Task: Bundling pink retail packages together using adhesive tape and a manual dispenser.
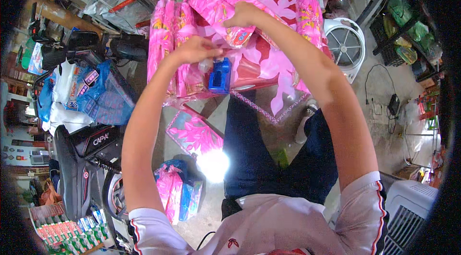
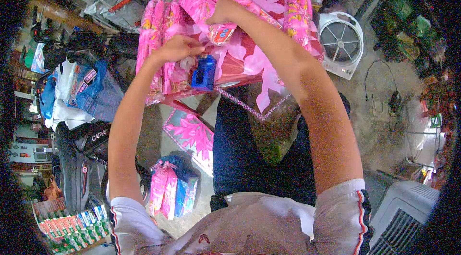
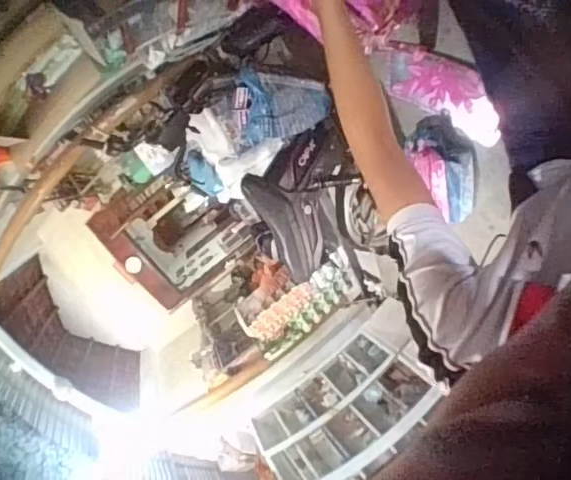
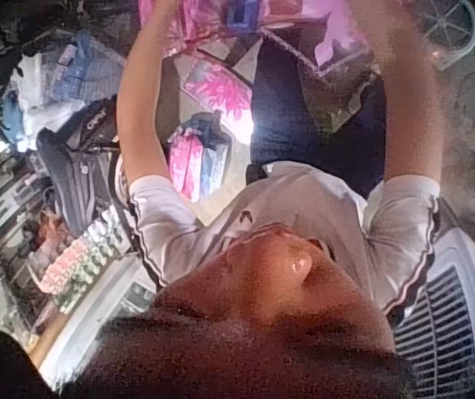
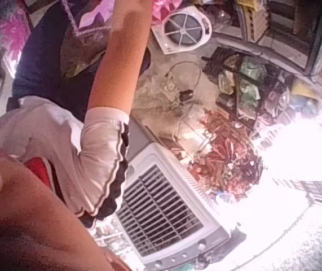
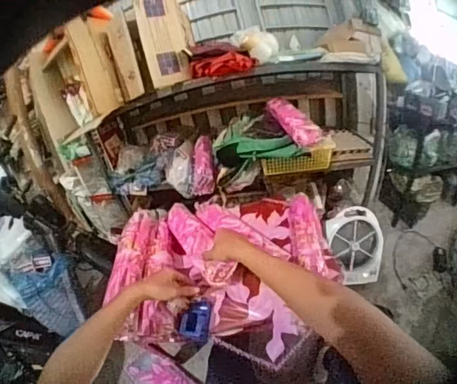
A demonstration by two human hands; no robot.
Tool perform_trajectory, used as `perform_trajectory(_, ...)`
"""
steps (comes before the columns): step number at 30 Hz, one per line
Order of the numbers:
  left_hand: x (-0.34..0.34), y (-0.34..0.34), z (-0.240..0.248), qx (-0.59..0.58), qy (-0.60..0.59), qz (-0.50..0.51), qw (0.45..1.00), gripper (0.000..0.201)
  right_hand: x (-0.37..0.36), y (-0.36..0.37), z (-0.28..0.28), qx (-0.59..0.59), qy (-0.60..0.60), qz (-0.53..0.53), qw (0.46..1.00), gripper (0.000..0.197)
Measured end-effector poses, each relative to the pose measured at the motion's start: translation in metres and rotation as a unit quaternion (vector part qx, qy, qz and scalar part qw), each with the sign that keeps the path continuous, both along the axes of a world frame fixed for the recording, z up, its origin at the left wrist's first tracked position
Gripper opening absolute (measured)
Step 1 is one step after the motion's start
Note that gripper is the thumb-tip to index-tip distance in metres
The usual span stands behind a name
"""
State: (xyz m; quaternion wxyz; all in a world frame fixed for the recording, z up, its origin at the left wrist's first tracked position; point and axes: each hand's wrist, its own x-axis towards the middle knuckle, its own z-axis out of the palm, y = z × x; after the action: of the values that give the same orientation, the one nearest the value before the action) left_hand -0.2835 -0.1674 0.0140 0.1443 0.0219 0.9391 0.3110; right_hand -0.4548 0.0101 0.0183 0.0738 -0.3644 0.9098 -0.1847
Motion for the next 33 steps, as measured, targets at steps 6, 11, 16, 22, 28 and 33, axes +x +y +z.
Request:
perform_trajectory(6, 0.039, 0.025, 0.015, -0.037, 0.02, 0.069, 0.997, 0.053, 0.008, 0.031, 0.01, -0.108, -0.158, 0.039, 0.981, 0.082)
perform_trajectory(11, 0.065, 0.019, 0.014, -0.082, -0.034, 0.113, 0.99, 0.042, 0.066, 0.082, 0.052, -0.232, -0.262, 0.093, 0.932, 0.084)
perform_trajectory(16, 0.076, 0.06, 0.037, -0.055, 0.038, 0.153, 0.986, 0.049, 0.101, 0.14, 0.064, -0.228, -0.167, 0.021, 0.959, 0.095)
perform_trajectory(22, 0.098, 0.159, 0.011, 0.685, 0.081, 0.129, 0.712, 0.097, 0.172, 0.214, 0.068, -0.36, -0.507, 0.066, 0.78, 0.069)
perform_trajectory(28, 0.097, 0.229, -0.019, 0.783, 0.078, -0.105, 0.609, 0.135, 0.24, 0.255, -0.003, -0.419, -0.712, 0.114, 0.552, 0.071)
perform_trajectory(33, 0.094, 0.247, -0.038, 0.854, 0.048, -0.221, 0.468, 0.107, 0.271, 0.263, -0.034, -0.483, -0.751, 0.086, 0.442, 0.064)
